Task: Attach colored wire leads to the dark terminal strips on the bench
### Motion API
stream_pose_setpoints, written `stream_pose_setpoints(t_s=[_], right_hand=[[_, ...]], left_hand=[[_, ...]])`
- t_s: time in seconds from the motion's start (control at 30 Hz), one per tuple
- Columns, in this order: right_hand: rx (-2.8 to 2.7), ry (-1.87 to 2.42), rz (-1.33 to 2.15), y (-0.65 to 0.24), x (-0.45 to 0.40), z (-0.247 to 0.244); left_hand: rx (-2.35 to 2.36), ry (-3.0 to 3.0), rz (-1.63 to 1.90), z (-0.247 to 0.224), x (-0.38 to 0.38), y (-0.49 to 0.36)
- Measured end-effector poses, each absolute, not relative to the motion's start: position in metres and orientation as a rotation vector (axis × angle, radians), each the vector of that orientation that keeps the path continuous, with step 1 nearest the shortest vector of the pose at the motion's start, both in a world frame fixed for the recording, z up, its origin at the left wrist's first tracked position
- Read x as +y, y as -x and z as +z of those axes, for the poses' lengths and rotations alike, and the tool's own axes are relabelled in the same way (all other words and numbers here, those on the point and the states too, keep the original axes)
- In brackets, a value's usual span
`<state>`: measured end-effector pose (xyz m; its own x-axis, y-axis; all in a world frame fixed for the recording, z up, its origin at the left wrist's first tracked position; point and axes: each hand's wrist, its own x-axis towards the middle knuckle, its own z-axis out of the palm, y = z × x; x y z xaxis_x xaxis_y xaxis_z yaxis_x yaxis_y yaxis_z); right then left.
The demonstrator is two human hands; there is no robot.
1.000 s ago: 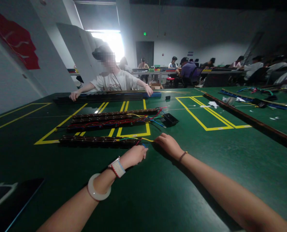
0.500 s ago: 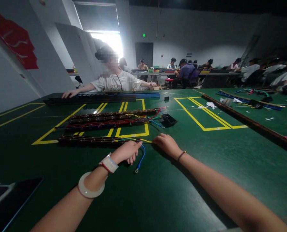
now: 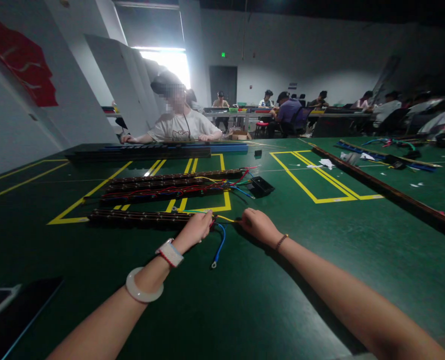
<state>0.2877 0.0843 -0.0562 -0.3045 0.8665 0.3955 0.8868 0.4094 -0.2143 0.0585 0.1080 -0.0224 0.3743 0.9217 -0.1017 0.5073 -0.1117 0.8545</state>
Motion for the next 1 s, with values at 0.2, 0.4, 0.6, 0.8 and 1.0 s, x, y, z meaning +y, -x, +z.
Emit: stream_pose_setpoints(t_s=[0.2,0.4,0.6,0.8,1.0], right_hand=[[-2.231,1.453,-0.054,-0.287,0.085,-0.057],[-2.186,1.457,0.073,-0.288,0.084,-0.055],[-2.127,1.393,0.215,-0.29,0.086,-0.056],[-1.973,1.433,0.396,-0.291,0.088,-0.055],[-1.826,1.425,0.585,-0.289,0.087,-0.05]], left_hand=[[1.361,-2.861,0.204,-0.024,0.09,-0.069],[1.382,-2.938,0.113,-0.03,0.078,-0.078],[1.4,-2.557,0.356,-0.039,0.075,-0.081],[1.207,-1.758,0.317,-0.039,0.084,-0.082],[0.919,-1.194,0.465,-0.026,0.079,-0.084]])
